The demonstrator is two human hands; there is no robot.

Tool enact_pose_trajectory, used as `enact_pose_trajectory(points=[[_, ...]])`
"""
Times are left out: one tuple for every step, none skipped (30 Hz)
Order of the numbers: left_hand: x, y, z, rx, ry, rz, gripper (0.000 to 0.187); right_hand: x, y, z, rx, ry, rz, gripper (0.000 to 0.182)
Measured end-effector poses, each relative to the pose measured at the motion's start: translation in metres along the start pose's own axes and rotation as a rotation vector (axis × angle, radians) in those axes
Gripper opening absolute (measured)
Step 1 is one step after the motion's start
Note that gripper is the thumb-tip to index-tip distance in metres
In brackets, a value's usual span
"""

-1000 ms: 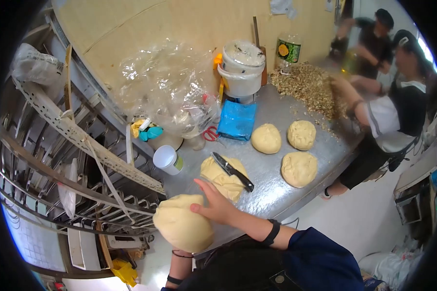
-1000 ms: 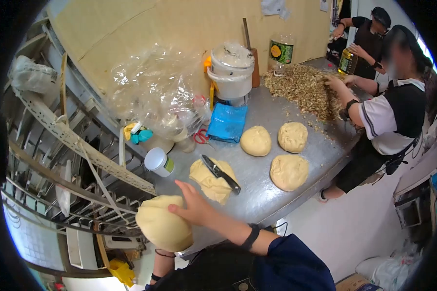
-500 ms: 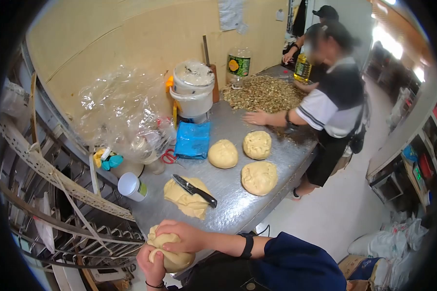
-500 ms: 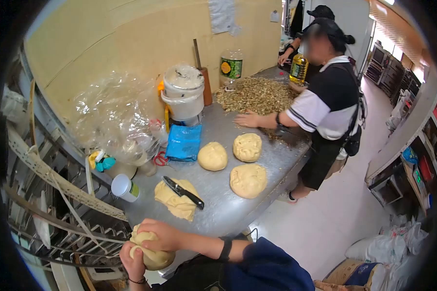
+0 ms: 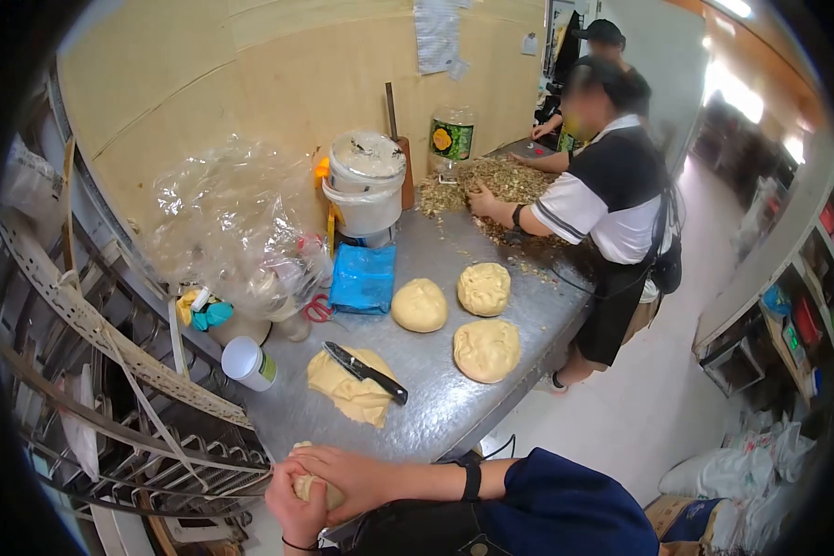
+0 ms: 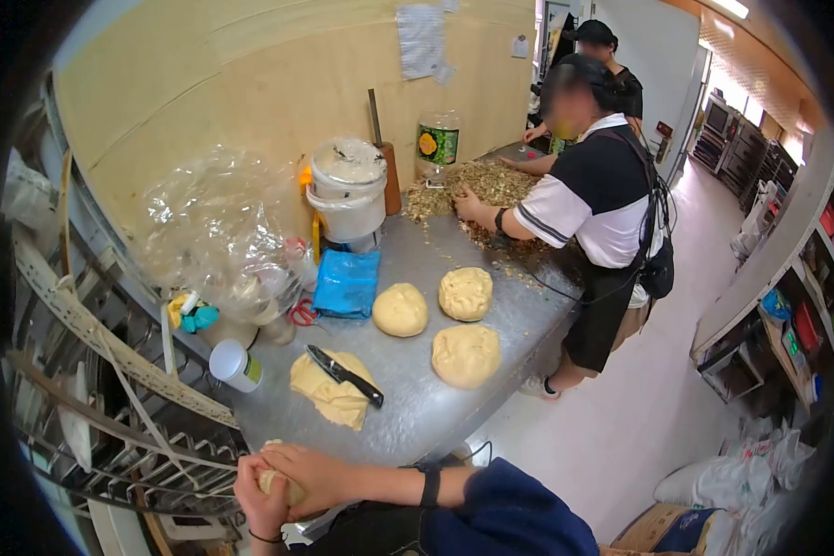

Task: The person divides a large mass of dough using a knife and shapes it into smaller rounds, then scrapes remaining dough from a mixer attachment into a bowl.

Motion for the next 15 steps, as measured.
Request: enact_pose_trajectory(points=[[0.0, 0.001, -0.001, -0.005, -0.042, -0.063, 0.022, -0.002, 0.001, -0.002, 0.027, -0.018, 0.015, 0.077], [0.0, 0.002, -0.002, -0.008, -0.084, -0.125, 0.026, -0.004, 0.003, -0.003, 0.027, -0.024, 0.014, 0.077], [0.0, 0.003, -0.001, 0.033, -0.11, -0.118, 0.033, -0.004, 0.004, -0.004, 0.016, -0.07, -0.01, 0.072], [-0.001, 0.003, -0.003, 0.036, -0.113, -0.111, 0.033, -0.004, 0.006, -0.005, 0.003, -0.117, -0.034, 0.068], [-0.005, 0.003, -0.006, 0.034, -0.16, -0.223, 0.035, -0.003, 0.009, -0.003, 0.002, -0.123, -0.039, 0.068], [-0.009, 0.002, -0.009, 0.033, -0.207, -0.336, 0.037, 0.001, 0.012, 0.003, -0.026, -0.121, -0.102, 0.063], [-0.01, 0.0, -0.012, 0.061, -0.235, -0.366, 0.042, 0.004, 0.016, 0.01, -0.053, -0.12, -0.166, 0.059], [-0.014, -0.003, -0.018, 0.066, -0.239, -0.355, 0.042, 0.003, 0.021, 0.016, -0.053, -0.13, -0.173, 0.059], [-0.02, -0.006, -0.025, 0.115, -0.232, -0.42, 0.046, -0.002, 0.028, 0.021, -0.077, -0.048, -0.209, 0.055], [-0.026, -0.008, -0.029, 0.163, -0.227, -0.479, 0.05, -0.005, 0.036, 0.025, -0.097, 0.028, -0.245, 0.052], [-0.032, -0.012, -0.031, 0.165, -0.238, -0.452, 0.05, -0.005, 0.043, 0.031, -0.152, 0.099, -0.259, 0.048], [-0.037, -0.017, -0.035, 0.269, -0.15, -0.442, 0.056, -0.004, 0.05, 0.038, -0.201, 0.171, -0.272, 0.043], [-0.042, -0.023, -0.038, 0.366, -0.055, -0.428, 0.061, -0.003, 0.053, 0.048, -0.257, 0.205, -0.268, 0.039], [-0.044, -0.03, -0.039, 0.354, -0.053, -0.395, 0.061, 0.0, 0.055, 0.06, -0.309, 0.242, -0.264, 0.036], [-0.048, -0.036, -0.039, 0.445, 0.115, -0.42, 0.063, 0.003, 0.055, 0.075, -0.353, 0.243, -0.25, 0.032]])
Point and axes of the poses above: each hand's wrist, its own y-axis away from the middle knuckle, its own z-axis out of the back of the hand, x = y × z, the point moved 1 cm from there along -y, towards the middle knuckle, and after that the axes turned 13 degrees about z, right-handed, at the moved point
